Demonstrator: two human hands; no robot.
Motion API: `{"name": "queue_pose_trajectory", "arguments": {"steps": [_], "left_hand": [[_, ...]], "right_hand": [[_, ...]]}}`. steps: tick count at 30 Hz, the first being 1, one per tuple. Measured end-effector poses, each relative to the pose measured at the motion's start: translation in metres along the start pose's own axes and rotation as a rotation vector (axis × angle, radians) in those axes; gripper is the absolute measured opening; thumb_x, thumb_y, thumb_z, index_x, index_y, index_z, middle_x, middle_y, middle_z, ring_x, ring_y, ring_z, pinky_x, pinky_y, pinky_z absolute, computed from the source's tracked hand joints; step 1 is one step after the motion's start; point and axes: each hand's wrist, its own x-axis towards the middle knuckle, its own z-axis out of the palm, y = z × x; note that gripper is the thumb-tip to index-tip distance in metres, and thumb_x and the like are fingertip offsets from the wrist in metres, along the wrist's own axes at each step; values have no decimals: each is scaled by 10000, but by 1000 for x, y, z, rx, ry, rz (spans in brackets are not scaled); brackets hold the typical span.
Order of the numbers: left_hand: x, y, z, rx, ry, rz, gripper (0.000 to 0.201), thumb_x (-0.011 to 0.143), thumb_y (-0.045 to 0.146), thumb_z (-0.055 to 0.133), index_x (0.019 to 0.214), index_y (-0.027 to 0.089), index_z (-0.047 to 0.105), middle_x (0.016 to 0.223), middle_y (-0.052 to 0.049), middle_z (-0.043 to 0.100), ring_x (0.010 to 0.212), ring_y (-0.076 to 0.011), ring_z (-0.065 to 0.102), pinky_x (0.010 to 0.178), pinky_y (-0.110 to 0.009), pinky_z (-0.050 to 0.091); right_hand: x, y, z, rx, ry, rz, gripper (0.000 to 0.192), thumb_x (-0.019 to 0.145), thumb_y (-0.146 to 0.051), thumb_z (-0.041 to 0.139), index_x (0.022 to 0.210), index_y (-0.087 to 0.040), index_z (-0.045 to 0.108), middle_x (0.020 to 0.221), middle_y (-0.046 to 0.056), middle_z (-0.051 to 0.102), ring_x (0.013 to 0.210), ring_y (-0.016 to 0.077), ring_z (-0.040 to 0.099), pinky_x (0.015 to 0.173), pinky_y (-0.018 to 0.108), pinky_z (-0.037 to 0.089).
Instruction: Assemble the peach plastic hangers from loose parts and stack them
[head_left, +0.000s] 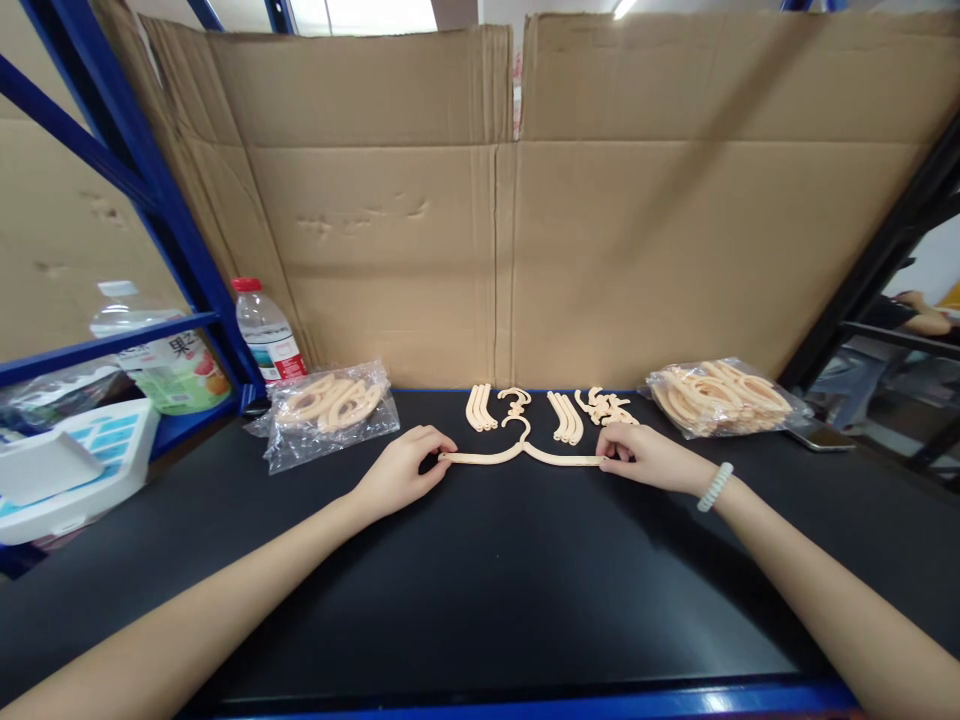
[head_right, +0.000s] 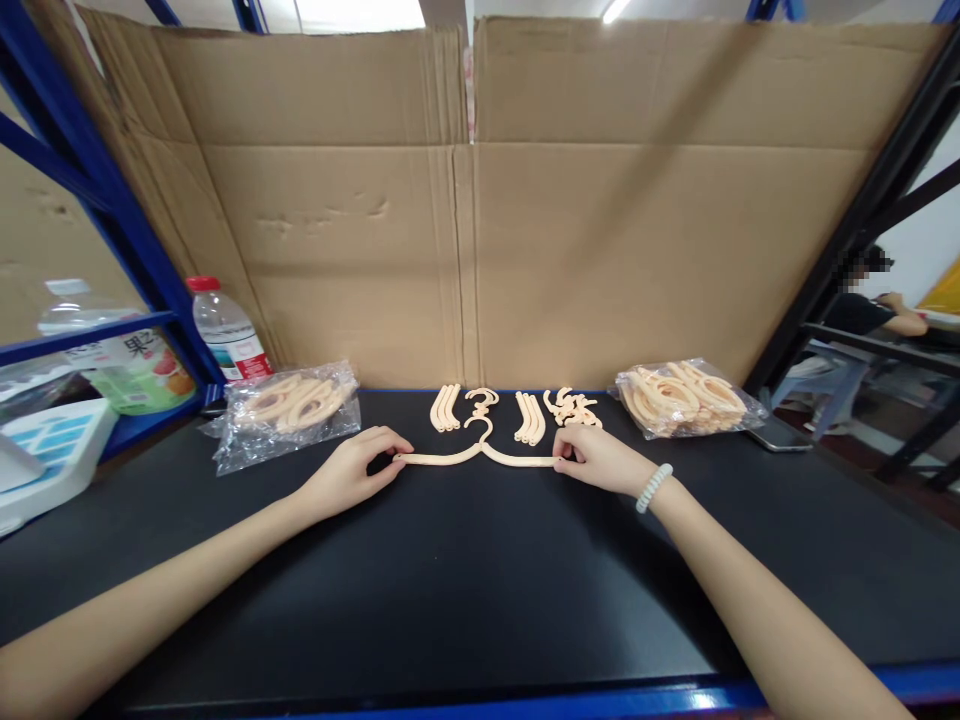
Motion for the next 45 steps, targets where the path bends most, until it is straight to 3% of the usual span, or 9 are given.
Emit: {"name": "queue_pose_trajectory", "arguments": {"steps": [22,45], "left_hand": [[0,-2,1,-6,29,-7,135,855,214,504,917,198,622,873,-36,637,790,-171,600,743,-312,501],[-1,-4,2,-34,33,-28,164,839,196,503,955,177,618,881,-46,623,798,-174,592,754,-322,490]], "right_hand": [[0,12,-3,3,-6,1,121,772,-220,573,860,-160,631,700,27,563,608,142,504,565,255,405],[-3,9,-4,0,14,8,157,767,-254,577,867,-151,642,728,35,564,605,144,491,573,261,392]]}}
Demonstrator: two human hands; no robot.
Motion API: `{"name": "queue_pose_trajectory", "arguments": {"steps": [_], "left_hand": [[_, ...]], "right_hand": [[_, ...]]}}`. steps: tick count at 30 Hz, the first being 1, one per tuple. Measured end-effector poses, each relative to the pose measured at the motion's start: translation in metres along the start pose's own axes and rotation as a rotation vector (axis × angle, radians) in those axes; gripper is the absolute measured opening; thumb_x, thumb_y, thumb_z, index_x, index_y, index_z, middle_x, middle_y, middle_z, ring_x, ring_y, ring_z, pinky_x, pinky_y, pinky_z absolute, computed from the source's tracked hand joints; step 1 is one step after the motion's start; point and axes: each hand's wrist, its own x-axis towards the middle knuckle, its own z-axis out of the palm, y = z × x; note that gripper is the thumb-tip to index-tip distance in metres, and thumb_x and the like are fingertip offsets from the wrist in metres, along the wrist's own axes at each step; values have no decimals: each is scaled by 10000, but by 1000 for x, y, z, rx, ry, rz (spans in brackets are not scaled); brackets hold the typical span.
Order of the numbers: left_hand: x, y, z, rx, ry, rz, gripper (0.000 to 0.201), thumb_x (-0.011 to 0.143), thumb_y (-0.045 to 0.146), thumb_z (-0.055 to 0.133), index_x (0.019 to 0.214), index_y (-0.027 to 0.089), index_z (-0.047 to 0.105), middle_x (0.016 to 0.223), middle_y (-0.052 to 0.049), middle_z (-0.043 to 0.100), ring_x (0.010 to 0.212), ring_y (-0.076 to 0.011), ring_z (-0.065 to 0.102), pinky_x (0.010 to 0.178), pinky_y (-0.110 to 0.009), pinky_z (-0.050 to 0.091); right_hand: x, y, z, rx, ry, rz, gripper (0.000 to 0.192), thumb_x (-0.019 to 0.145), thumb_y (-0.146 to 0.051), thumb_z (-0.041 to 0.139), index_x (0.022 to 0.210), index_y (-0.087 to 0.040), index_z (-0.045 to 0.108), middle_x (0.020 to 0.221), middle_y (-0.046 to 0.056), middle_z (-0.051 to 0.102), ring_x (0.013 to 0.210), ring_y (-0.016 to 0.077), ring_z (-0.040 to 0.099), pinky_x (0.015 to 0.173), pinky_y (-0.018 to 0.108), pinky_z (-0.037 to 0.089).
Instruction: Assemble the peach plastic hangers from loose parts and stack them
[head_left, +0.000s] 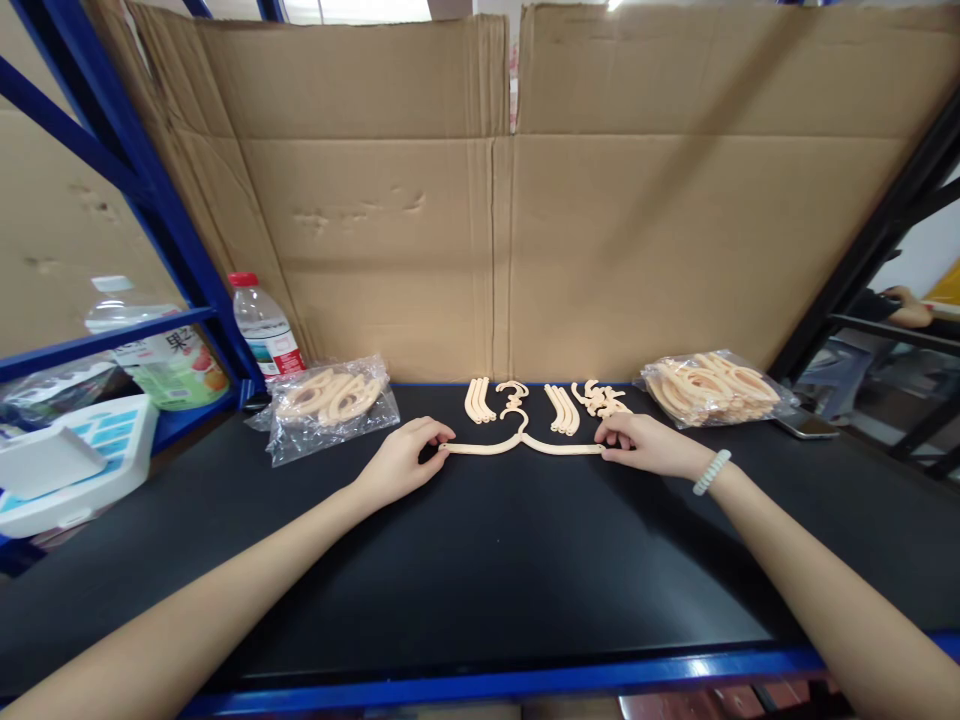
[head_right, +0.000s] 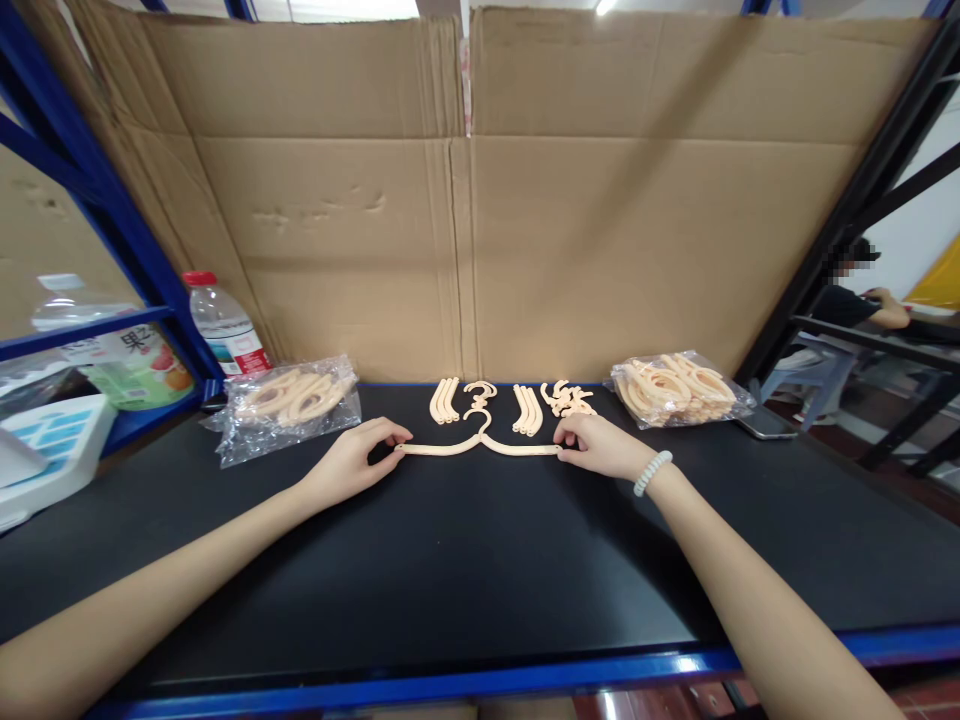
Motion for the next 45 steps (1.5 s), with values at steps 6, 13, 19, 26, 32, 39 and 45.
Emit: {"name": "queue_pose_trajectory", "arguments": {"steps": [6,13,19,26,32,39,45], "left_hand": [[0,0,-1,-7,1,-14,174,838,204,503,961,173,621,866,-42,618,790,-176,595,750,-320,491],[0,0,-4,-10,0,-63,188,875,259,465,943,178,620,859,-38,636,763,-166,609,729,-294,488],[10,-7,-6,65,-19,-109,256,903,291,413,1006,172,615,816,-35,658,682,-166,613,659,-283,480],[55,-22,-2,157,-134,-6,243,801,179,529,1023,193,627,1101,-67,666,1004,-214,619,898,-319,465],[75,-25,9,179,-199,33,183,806,199,565,973,183,637,993,-82,688,947,-235,637,857,-332,473],[68,-32,11,151,-182,83,140,805,121,528,880,200,617,911,-57,648,917,-220,619,831,-316,463],[67,-37,10,60,-201,136,152,830,153,502,866,212,637,997,-47,610,954,-187,603,854,-279,452]], "right_hand": [[-1,1,-1,22,7,-8,203,793,-337,579,860,-156,645,746,44,578,623,155,509,584,268,404],[3,-2,3,0,181,-19,319,885,-424,475,732,-179,608,699,36,595,624,163,522,602,278,385],[18,-13,6,-26,426,-6,281,924,-340,421,789,-177,607,737,41,621,629,164,542,607,274,404],[82,-42,17,-131,306,-39,85,850,-218,595,867,-159,654,822,52,654,779,172,599,737,276,434],[130,-57,33,-194,206,14,226,876,-322,612,1009,-140,628,1029,71,637,953,197,597,864,383,465],[143,-58,46,-124,188,92,208,911,-341,574,974,-151,630,1023,55,640,929,182,613,848,389,501],[145,-50,43,66,339,165,204,916,-336,567,947,-145,631,994,51,646,914,175,616,843,383,503]]}}
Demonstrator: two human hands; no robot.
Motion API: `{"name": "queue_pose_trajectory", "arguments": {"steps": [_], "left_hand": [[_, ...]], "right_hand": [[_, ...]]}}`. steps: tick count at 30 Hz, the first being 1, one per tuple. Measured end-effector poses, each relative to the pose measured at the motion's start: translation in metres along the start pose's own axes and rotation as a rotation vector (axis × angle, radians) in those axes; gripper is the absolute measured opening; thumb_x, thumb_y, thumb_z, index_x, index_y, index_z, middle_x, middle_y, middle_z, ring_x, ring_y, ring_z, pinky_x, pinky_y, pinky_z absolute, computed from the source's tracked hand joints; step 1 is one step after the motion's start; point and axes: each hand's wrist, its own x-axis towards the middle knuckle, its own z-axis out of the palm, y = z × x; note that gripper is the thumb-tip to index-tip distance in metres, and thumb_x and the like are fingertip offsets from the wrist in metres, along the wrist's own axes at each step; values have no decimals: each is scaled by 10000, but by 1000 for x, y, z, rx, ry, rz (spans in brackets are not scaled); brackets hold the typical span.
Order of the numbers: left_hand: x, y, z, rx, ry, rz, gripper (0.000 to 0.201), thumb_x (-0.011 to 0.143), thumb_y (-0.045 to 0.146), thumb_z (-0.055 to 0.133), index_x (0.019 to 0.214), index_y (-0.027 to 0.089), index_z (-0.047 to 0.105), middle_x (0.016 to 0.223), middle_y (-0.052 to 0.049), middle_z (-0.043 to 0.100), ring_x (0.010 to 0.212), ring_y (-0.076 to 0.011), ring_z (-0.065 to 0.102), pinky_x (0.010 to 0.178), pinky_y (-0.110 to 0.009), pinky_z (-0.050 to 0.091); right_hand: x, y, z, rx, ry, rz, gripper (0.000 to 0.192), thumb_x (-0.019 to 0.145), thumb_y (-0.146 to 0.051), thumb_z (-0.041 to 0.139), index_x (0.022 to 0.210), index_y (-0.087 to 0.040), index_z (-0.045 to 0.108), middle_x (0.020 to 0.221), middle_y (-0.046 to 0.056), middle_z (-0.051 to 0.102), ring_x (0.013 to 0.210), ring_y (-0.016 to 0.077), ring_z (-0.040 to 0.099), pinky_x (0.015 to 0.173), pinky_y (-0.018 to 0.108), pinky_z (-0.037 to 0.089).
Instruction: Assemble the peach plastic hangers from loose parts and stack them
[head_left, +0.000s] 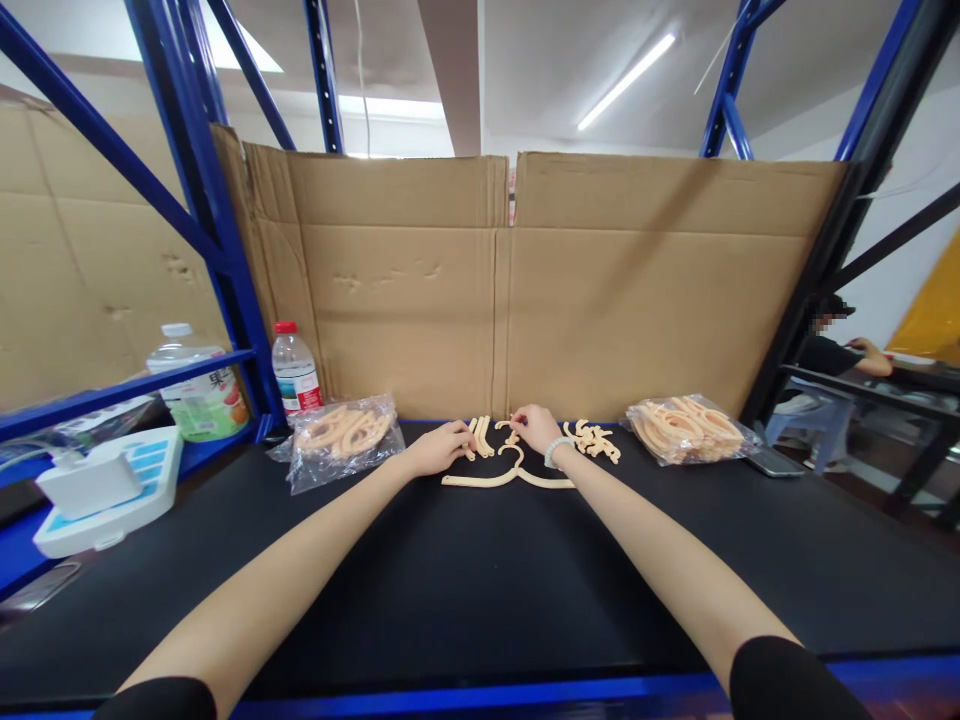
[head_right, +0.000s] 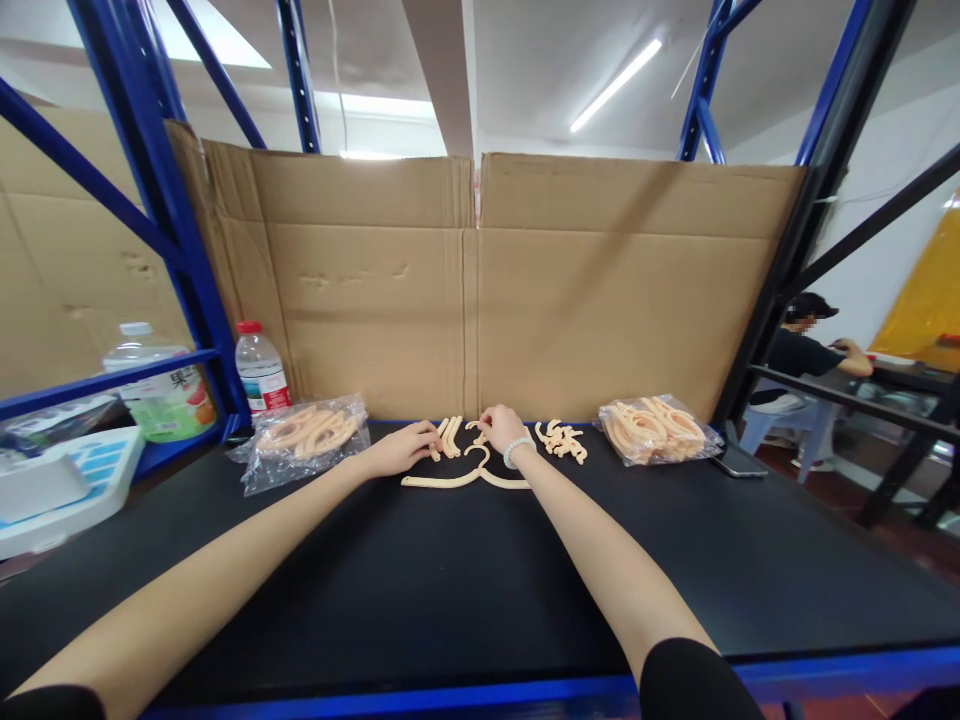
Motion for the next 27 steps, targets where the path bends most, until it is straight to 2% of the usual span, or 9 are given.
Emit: {"name": "queue_pose_trajectory", "arguments": {"steps": [5,8,10,14,16,18,22,24,27], "left_hand": [[-5,9,-3,-72,66,-12,151,835,154,470,835,209,610,941,-32,624,897,-182,600,808,-278,457],[-8,24,-8,-135,155,-39,181,854,143,413,868,200,584,911,-37,624,854,-178,597,808,-304,461],[-11,40,-12,-194,223,-52,189,881,165,384,917,194,567,949,-52,622,897,-181,594,841,-324,459],[-19,78,-16,-359,281,-61,178,916,238,389,915,187,560,1005,-67,635,955,-183,605,834,-316,482],[-24,96,-13,-702,283,-114,151,893,268,471,872,172,586,1026,-75,637,930,-190,623,854,-340,483],[-27,108,-9,-939,283,-204,154,862,296,540,822,158,597,969,-64,638,834,-173,634,814,-335,495],[-29,117,5,-1127,205,-303,186,798,321,652,791,144,594,775,-31,629,695,-139,600,683,-288,493],[-30,116,11,-1187,183,-329,225,760,328,702,795,141,582,779,-29,621,701,-141,606,665,-285,499],[-33,113,16,-1249,220,-375,292,719,326,747,859,155,554,839,-13,587,722,-150,631,647,-295,524]], "right_hand": [[-1,9,-15,252,254,130,232,928,-351,533,935,-134,612,929,45,643,829,159,619,790,358,507],[-11,9,-24,432,379,176,288,939,-382,436,961,-126,566,879,62,621,720,146,616,681,305,506],[-25,5,-27,558,411,174,339,912,-450,390,969,-143,522,889,64,594,643,133,610,579,267,490],[-67,-7,-32,777,356,130,405,821,-590,421,949,-207,450,844,-8,521,533,109,593,437,223,437],[-90,-13,-34,854,302,116,409,805,-611,438,952,-229,429,778,-45,489,494,107,589,426,220,432],[-109,-19,-36,952,232,122,404,805,-613,465,947,-237,427,715,-63,485,480,114,595,440,222,431],[-131,-28,-38,1233,103,232,434,703,-538,690,932,-222,499,734,-38,553,556,126,618,482,220,415],[-134,-31,-39,1298,95,291,435,641,-466,770,904,-207,540,793,-14,587,601,128,624,504,220,419],[-135,-34,-41,1344,56,329,389,658,-438,765,894,-189,581,853,25,628,618,132,623,512,230,423]]}}
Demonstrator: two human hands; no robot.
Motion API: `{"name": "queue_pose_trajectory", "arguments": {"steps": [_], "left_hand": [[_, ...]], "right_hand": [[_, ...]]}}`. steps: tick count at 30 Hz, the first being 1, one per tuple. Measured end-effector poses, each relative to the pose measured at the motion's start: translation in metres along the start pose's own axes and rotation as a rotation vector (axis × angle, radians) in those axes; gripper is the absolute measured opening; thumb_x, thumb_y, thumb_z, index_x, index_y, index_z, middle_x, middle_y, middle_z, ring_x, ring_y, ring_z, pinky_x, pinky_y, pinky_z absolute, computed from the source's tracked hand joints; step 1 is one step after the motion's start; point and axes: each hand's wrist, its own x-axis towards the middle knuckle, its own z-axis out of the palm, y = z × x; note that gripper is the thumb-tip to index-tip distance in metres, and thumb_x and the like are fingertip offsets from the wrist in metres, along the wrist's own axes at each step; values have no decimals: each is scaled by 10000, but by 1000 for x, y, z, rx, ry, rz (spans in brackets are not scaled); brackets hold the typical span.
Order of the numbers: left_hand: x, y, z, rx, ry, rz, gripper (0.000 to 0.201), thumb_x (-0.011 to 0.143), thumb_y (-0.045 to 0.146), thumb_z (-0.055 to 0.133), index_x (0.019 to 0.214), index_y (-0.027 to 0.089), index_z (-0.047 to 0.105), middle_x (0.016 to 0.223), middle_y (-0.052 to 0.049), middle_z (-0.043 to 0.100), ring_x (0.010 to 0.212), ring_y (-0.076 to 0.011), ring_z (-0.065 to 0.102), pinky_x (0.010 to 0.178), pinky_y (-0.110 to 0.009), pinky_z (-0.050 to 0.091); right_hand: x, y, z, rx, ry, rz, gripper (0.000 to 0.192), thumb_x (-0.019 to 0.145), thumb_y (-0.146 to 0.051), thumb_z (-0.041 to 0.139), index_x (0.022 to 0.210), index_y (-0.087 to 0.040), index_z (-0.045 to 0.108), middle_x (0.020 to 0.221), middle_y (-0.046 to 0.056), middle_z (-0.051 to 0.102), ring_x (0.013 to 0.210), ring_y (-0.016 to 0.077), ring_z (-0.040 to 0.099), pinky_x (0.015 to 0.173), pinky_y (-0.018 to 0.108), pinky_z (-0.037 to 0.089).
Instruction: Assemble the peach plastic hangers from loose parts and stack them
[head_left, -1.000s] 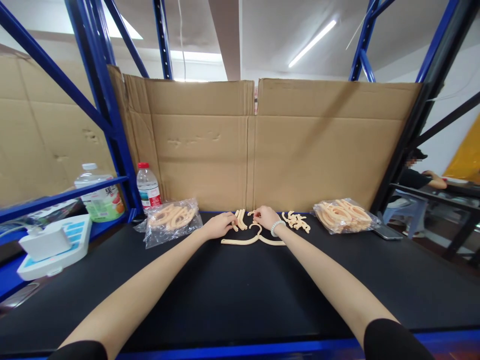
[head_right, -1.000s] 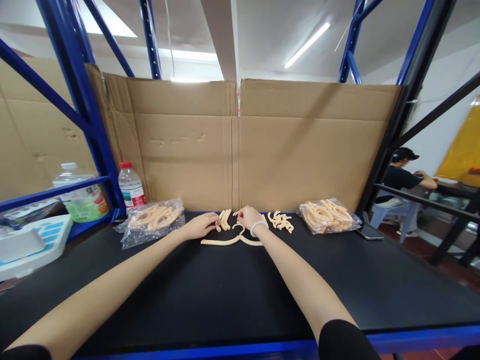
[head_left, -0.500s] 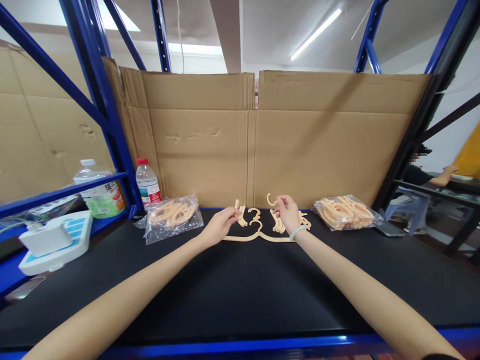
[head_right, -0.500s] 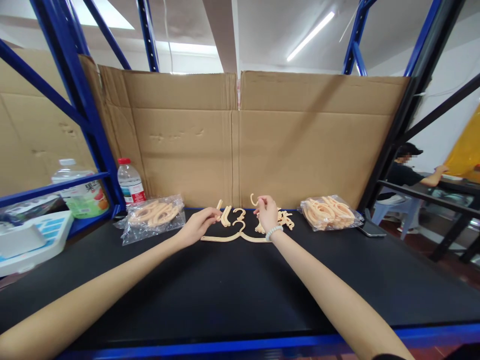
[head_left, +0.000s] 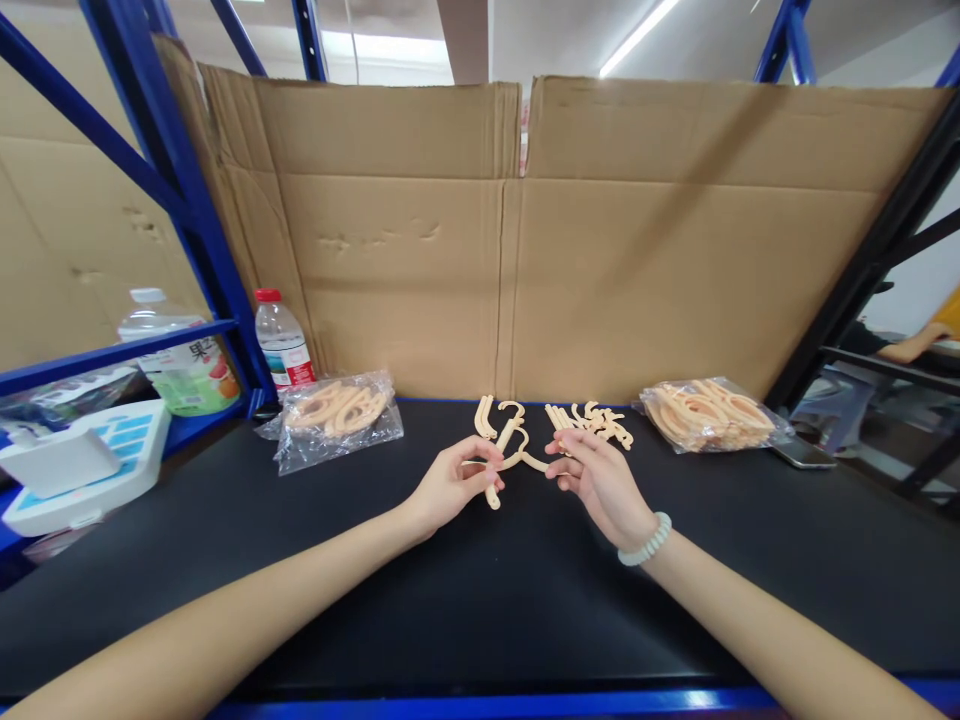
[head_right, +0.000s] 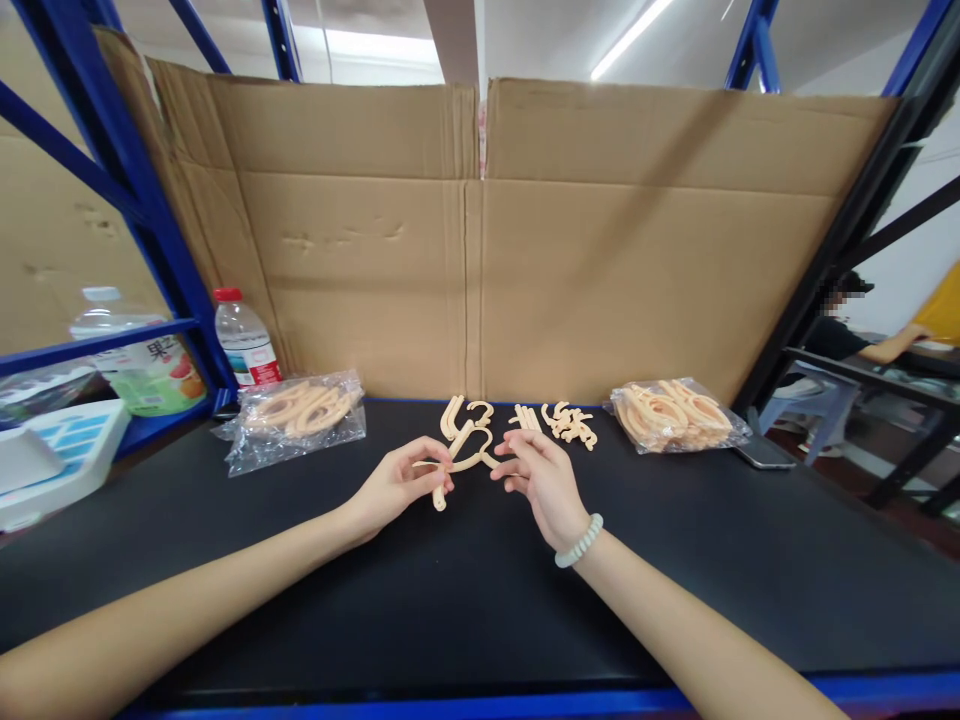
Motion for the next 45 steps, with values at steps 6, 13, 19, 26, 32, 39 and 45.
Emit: {"name": "queue_pose_trajectory", "arguments": {"steps": [6,13,19,26,32,39,45], "left_hand": [[-4,-1,2,-178,166,-54,720,655,242,792,1265,298,414,1039,-25,553,777,-163,662,706,-357,554],[-11,-4,10,-206,93,-45,253,716,261,759,901,161,619,855,-20,606,852,-163,607,846,-351,504],[-16,-4,14,-42,138,-8,190,728,272,737,816,169,604,850,-19,633,855,-181,616,826,-341,492],[-17,-6,13,7,161,35,171,743,242,716,748,173,559,846,-25,646,876,-186,612,869,-350,455],[-18,-6,13,13,157,65,158,745,229,719,737,166,574,829,-28,646,877,-190,616,862,-347,460],[-20,-3,17,89,153,124,74,753,177,702,695,165,658,863,-32,650,897,-180,612,834,-304,471],[-18,-3,16,90,131,112,60,752,179,706,718,166,658,839,-33,650,858,-180,621,826,-317,483]], "right_hand": [[-4,2,3,-59,-98,56,421,660,-426,777,836,-209,462,860,36,682,598,132,614,508,231,411],[-7,8,3,-62,-158,83,399,701,-374,773,861,-221,441,987,56,704,733,138,630,561,223,429],[-2,12,1,-108,-183,95,281,702,-350,768,835,-196,574,1028,59,685,883,156,608,627,230,479],[1,14,-2,-174,-285,169,232,738,-381,737,788,-172,651,1037,46,630,877,141,616,702,244,523],[-2,12,-1,-148,-352,266,283,773,-408,721,824,-155,604,1011,78,668,902,183,672,753,272,539],[-4,13,0,-135,-322,262,306,774,-408,725,797,-160,548,922,79,699,841,180,696,788,292,544],[-5,14,3,-232,-287,185,358,741,-459,731,782,-157,542,814,61,692,748,174,702,717,288,556]]}}
